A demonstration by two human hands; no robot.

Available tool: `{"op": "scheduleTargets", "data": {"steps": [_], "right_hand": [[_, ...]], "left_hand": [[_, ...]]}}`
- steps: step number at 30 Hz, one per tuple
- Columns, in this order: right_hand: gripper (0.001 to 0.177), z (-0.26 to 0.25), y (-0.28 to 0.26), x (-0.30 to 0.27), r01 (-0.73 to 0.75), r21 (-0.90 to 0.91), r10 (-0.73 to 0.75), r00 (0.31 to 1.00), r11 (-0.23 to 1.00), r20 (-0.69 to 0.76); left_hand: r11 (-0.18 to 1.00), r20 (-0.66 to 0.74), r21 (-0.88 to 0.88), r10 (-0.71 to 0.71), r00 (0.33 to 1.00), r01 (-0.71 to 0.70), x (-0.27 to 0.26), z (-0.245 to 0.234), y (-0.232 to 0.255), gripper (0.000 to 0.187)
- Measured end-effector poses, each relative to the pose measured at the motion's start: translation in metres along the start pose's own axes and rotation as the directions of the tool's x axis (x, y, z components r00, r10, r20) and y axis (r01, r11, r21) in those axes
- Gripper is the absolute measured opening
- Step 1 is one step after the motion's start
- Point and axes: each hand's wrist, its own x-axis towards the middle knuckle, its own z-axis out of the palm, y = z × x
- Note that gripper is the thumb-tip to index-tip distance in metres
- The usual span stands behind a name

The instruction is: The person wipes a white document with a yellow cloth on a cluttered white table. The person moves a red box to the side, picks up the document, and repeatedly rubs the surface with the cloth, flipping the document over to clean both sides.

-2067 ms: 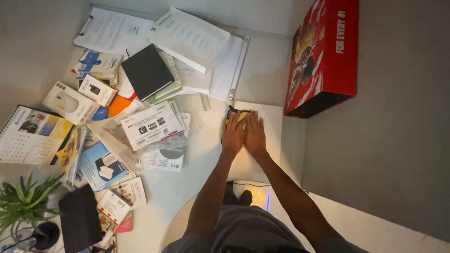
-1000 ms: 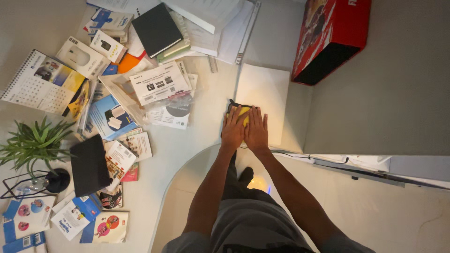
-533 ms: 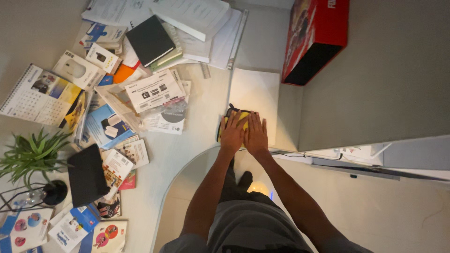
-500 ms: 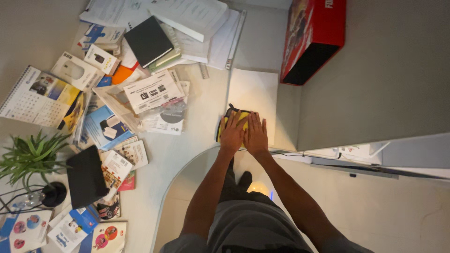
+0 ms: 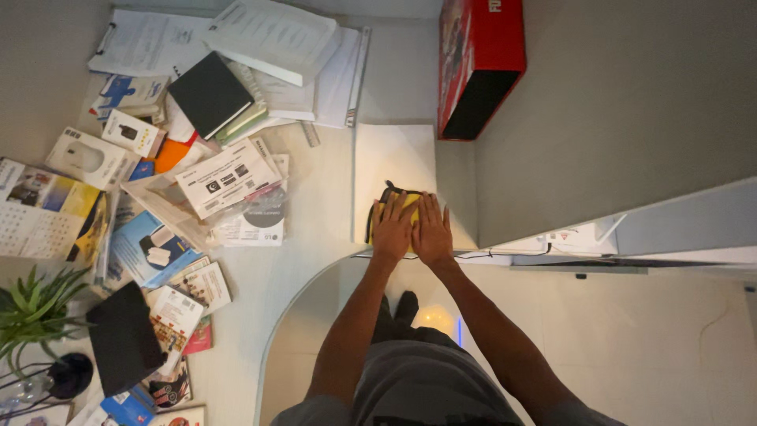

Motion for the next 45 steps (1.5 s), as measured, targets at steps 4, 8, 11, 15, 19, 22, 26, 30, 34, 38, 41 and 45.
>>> {"op": "scheduleTargets", "data": {"steps": [4,8,11,15,19,22,26,30,34,38,41,45], "right_hand": [[0.063,-0.001,0.011,-0.004,-0.025,-0.045,0.026,0.999,0.999,0.022],[0.066,0.005,0.016,-0.003,-0.027,-0.081,0.028,1.0,0.996,0.012],[0.069,0.011,0.017,-0.001,-0.023,-0.083,0.024,1.0,0.996,0.016],[0.068,0.015,0.016,0.004,0.029,-0.093,-0.028,0.999,0.995,0.018],[0.069,0.021,0.006,0.017,0.097,-0.149,-0.091,0.995,0.984,0.048],[0.067,0.026,-0.01,0.023,0.133,-0.108,-0.13,0.991,0.985,0.033],[0.07,0.032,-0.033,0.031,0.138,-0.04,-0.134,0.987,0.99,0.092],[0.07,0.04,-0.05,0.038,0.148,0.0,-0.148,0.985,0.989,0.09],[0.071,0.038,-0.051,0.038,0.181,-0.026,-0.178,0.978,0.983,0.106],[0.066,0.038,-0.051,0.04,0.174,-0.023,-0.171,0.98,0.985,0.098],[0.065,0.038,-0.049,0.039,0.165,0.007,-0.165,0.983,0.986,0.077],[0.065,0.04,-0.043,0.041,0.176,-0.001,-0.176,0.983,0.984,0.06]], "left_hand": [[1.0,0.009,-0.008,0.02,1.0,-0.019,0.004,0.002,0.01,0.056],[1.0,0.027,0.018,0.025,0.999,-0.025,0.006,0.002,0.013,0.055],[1.0,0.015,-0.004,0.027,1.0,-0.027,0.005,0.003,0.01,0.052],[1.0,0.046,0.016,-0.008,0.999,0.008,0.005,0.004,0.003,0.054],[0.997,0.053,0.053,-0.067,0.996,0.064,0.001,-0.004,-0.006,0.055],[0.993,0.046,0.048,-0.114,0.992,0.112,-0.003,-0.016,-0.017,0.056],[0.991,-0.035,0.053,-0.121,0.992,0.123,-0.017,-0.028,-0.035,0.056],[0.987,-0.09,0.0,-0.157,0.984,0.158,-0.027,-0.028,-0.049,0.055],[0.983,-0.067,-0.016,-0.185,0.98,0.184,-0.026,-0.026,-0.053,0.054],[0.978,-0.033,-0.014,-0.207,0.978,0.206,-0.022,-0.028,-0.049,0.055],[0.978,-0.018,-0.007,-0.207,0.978,0.207,-0.018,-0.031,-0.047,0.056],[0.979,-0.039,0.038,-0.199,0.979,0.201,-0.015,-0.029,-0.046,0.058]]}}
